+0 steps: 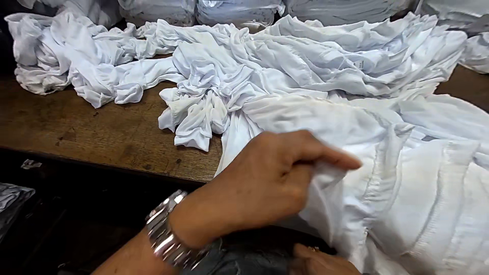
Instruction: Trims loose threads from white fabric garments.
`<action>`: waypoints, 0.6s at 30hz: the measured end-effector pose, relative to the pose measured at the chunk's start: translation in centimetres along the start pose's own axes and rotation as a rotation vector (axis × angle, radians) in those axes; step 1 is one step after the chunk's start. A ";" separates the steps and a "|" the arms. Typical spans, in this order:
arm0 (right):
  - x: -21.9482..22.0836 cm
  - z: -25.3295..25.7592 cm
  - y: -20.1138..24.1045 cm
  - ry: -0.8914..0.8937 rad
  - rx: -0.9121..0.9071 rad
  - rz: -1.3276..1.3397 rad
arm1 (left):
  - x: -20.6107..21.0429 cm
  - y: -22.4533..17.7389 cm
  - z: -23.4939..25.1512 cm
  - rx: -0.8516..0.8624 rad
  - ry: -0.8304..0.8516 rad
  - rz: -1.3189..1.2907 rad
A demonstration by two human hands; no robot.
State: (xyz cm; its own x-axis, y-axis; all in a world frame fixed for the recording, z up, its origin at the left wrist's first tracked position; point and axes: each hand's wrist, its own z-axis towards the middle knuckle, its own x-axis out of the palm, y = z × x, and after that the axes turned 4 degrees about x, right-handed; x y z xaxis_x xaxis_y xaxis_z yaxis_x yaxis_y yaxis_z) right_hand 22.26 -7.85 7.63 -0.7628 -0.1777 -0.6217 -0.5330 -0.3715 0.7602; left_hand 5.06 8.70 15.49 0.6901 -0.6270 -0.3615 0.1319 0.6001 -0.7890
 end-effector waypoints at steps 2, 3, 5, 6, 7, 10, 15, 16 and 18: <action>0.2 1.0 -0.9 -0.069 -0.012 -0.148 | -0.1 0.9 2.9 0.004 0.130 -0.036; 0.3 1.5 -1.8 -0.112 -0.027 -0.168 | 0.1 1.7 4.1 -0.055 0.211 -0.086; 0.4 2.4 -3.9 -0.206 -0.044 -0.080 | 1.0 3.6 5.3 -0.184 0.278 -0.216; 0.3 2.8 -4.7 -0.247 -0.020 0.001 | 1.4 4.4 5.0 -0.209 0.223 -0.279; 0.0 3.2 -5.0 -0.278 0.036 0.087 | 1.5 4.7 4.2 -0.224 0.130 -0.338; -1.6 4.3 -4.7 -0.365 0.259 0.349 | 0.3 3.7 -1.0 -0.192 -0.137 -0.359; -3.1 7.2 -4.6 -0.289 0.337 0.330 | -1.7 4.1 -10.0 -0.198 -0.500 -0.098; -3.3 8.0 -4.6 -0.272 0.350 0.327 | -2.0 4.2 -10.4 -0.173 -0.477 0.031; -4.2 9.7 -4.7 -0.228 0.364 0.345 | -2.3 4.7 -10.0 -0.155 -0.326 0.311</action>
State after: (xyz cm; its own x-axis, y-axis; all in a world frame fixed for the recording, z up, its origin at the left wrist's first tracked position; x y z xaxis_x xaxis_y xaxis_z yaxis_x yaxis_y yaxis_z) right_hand 24.42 3.45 8.54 -0.9542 -0.0160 -0.2986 -0.2989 0.0202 0.9541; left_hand -3.02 8.03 7.70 0.8708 -0.2258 -0.4366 -0.2067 0.6377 -0.7420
